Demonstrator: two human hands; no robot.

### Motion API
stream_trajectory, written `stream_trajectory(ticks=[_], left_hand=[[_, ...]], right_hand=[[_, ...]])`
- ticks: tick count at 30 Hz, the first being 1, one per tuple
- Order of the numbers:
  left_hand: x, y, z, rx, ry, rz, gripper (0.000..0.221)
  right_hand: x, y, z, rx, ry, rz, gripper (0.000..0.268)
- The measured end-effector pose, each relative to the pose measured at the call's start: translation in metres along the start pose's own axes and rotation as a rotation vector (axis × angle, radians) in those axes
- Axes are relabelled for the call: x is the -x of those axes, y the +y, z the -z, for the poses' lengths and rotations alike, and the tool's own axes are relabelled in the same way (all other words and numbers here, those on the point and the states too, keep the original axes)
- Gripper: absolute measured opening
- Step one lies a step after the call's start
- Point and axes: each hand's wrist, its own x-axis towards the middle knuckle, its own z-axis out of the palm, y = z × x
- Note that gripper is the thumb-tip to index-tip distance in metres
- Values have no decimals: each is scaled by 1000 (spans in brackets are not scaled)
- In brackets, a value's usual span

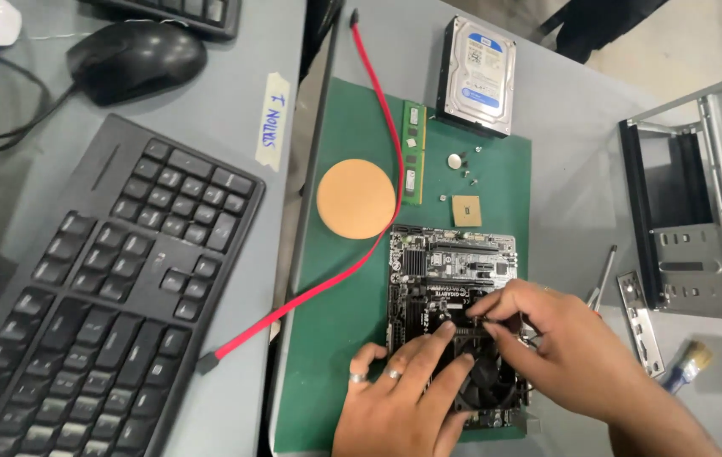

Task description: Installing a CPU and its cooling fan onto a motherboard at a computer repair station.

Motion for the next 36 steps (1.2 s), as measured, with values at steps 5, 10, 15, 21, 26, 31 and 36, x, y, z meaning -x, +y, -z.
stream_trajectory(ticks=[5, 10, 15, 21, 26, 31, 36], left_hand=[[-1, -3, -2, -37, -42, -11, 48], [-3, -2, -1, -46, 0, 4, 42], [-2, 0, -2, -58, -26, 35, 49], [-1, -1, -7, -140, 58, 29, 36], [-2, -1, -4, -82, 15, 40, 40], [-4, 1, 0, -39, -17, 26, 47], [-5, 8, 0, -35, -38, 93, 48]], right_hand=[[1, -4, 7, 103, -67, 53, 2], [4, -3, 4, 89, -53, 136, 1], [7, -2, -1, 33, -1, 42, 3], [13, 8, -8, 164, -6, 133, 9], [8, 13, -10, 261, -10, 136, 11], [8, 11, -11, 216, 59, 261, 11], [7, 10, -7, 49, 36, 200, 5]])
